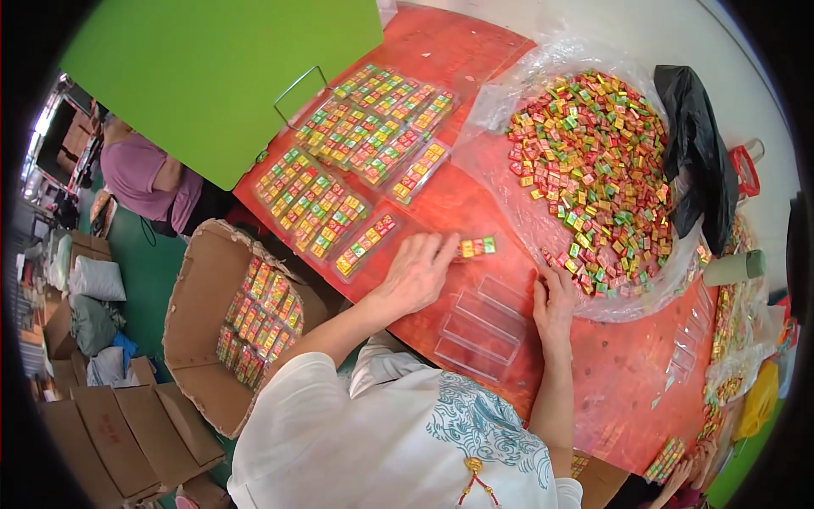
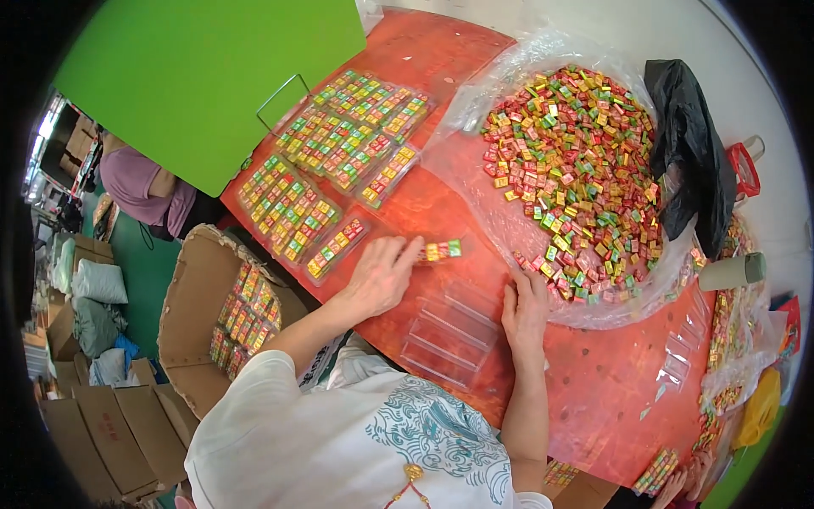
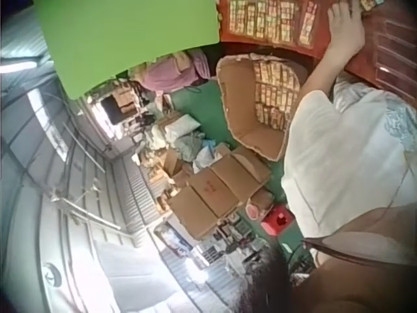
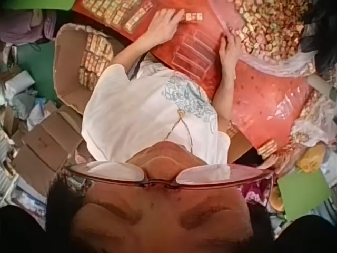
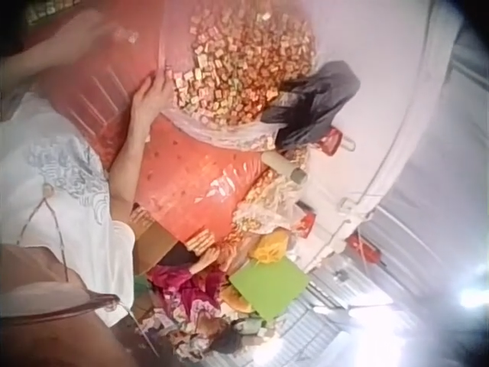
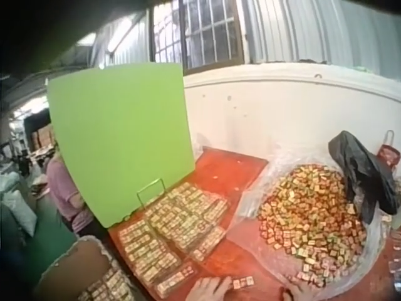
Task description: Sorting and placing small colorful square blocks into plastic packaging trays at a factory workstation.
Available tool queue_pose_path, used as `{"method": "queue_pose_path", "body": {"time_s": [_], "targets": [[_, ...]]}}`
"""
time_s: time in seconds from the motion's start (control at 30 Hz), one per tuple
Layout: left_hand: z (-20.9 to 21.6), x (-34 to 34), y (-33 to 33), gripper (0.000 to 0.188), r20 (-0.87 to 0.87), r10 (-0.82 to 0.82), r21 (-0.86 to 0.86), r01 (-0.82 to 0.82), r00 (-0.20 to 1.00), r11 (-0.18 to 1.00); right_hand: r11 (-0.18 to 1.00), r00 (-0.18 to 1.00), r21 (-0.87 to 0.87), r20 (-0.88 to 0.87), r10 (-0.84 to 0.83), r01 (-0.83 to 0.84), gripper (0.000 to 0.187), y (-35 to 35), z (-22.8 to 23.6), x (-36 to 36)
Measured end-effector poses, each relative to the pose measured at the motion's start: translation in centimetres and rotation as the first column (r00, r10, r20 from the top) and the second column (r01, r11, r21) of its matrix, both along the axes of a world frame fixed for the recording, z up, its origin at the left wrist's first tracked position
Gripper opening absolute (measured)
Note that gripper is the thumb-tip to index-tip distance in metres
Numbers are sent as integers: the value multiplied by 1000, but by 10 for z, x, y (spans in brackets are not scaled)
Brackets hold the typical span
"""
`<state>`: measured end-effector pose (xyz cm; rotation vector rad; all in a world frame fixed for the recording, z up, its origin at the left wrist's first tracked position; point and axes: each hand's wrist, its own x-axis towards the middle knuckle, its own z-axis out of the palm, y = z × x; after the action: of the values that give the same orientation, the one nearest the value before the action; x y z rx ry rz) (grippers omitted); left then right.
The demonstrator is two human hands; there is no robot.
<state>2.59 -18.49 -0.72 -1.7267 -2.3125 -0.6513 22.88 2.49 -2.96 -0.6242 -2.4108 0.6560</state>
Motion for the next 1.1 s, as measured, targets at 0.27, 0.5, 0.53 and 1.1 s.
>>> {"method": "queue_pose_path", "body": {"time_s": [0.27,0.5,0.53,1.1], "targets": [[19,-24,-73,54,-142,356,64,-350,924,935,998,999,-59,29,-14,16,27,1,-2,5],[15,-26,-97,49,-242,464,-86,-495,852,864,999,999,-41,47,-23,25,25,-1,-3,7],[16,-24,-95,49,-242,464,-86,-495,852,865,999,999,-41,43,-26,28,25,-1,-2,7],[13,-36,-60,67,-455,165,-302,-326,875,896,999,1000,-38,24,-16,17,25,1,0,5]]}}
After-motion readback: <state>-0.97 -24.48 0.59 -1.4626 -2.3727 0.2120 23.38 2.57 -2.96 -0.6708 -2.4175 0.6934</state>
